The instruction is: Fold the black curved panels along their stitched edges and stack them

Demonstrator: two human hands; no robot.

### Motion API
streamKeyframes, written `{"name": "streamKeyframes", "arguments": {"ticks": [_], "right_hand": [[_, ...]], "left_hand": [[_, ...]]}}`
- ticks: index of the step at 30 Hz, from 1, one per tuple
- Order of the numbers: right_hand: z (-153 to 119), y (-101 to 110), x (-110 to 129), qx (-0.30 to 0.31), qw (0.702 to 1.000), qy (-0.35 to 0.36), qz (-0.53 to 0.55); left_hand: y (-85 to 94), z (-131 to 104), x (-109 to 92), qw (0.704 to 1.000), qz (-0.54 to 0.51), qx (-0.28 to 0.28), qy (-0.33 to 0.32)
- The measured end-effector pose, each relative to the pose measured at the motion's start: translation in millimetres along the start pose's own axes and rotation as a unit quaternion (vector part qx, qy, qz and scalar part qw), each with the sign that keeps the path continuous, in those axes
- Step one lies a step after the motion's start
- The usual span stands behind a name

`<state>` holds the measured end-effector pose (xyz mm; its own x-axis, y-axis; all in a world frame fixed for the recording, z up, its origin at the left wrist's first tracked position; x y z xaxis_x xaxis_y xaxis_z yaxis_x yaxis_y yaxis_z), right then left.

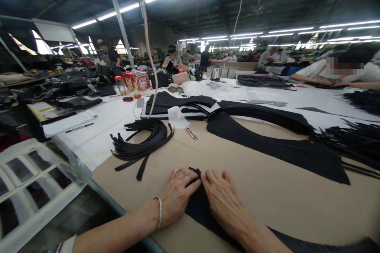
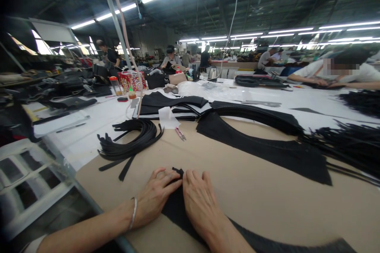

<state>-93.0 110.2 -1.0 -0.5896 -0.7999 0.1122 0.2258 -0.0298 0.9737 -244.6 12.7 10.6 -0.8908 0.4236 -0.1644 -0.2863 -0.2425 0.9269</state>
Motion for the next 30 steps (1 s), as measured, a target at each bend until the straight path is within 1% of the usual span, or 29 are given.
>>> {"name": "streamKeyframes", "arguments": {"ticks": [6, 9, 13, 16, 21, 27, 30], "right_hand": [[-0.4, 4.4, 2.1, -0.002, 1.0, -0.01, -0.004], [1.5, 1.8, 4.2, -0.009, 1.0, -0.008, -0.018], [3.3, -1.5, 4.8, 0.001, 1.0, -0.012, -0.023], [4.3, 1.7, 4.4, 0.023, 0.999, -0.02, -0.01], [8.2, 11.6, 2.7, 0.086, 0.995, -0.044, 0.014], [14.3, 21.2, -0.3, 0.128, 0.99, -0.059, 0.026], [15.9, 23.0, 2.9, 0.129, 0.99, -0.059, 0.016]], "left_hand": [[-0.2, -0.7, 0.2, 1.0, 0.003, 0.005, 0.01], [-2.3, -2.0, 1.6, 1.0, 0.005, 0.009, 0.012], [-2.7, -3.2, 1.4, 1.0, 0.01, 0.016, 0.011], [-2.8, -3.5, 0.8, 1.0, 0.017, 0.022, 0.014], [-3.3, -3.6, 0.7, 0.999, 0.022, 0.023, 0.012], [-1.4, -2.9, 0.6, 0.999, 0.016, 0.024, 0.018], [-2.4, -2.8, 0.9, 1.0, 0.013, 0.017, 0.014]]}}
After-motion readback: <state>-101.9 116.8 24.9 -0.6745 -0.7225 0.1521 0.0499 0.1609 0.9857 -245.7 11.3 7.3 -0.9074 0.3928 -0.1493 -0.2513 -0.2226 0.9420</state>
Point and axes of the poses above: each hand's wrist, its own z-axis towards the middle knuckle, its own y-axis out of the back of the hand, x = y × z, the point moved 1 cm from there along z, towards the middle knuckle, and after that the axes turned 13 degrees about -y, right-handed, at the moved point
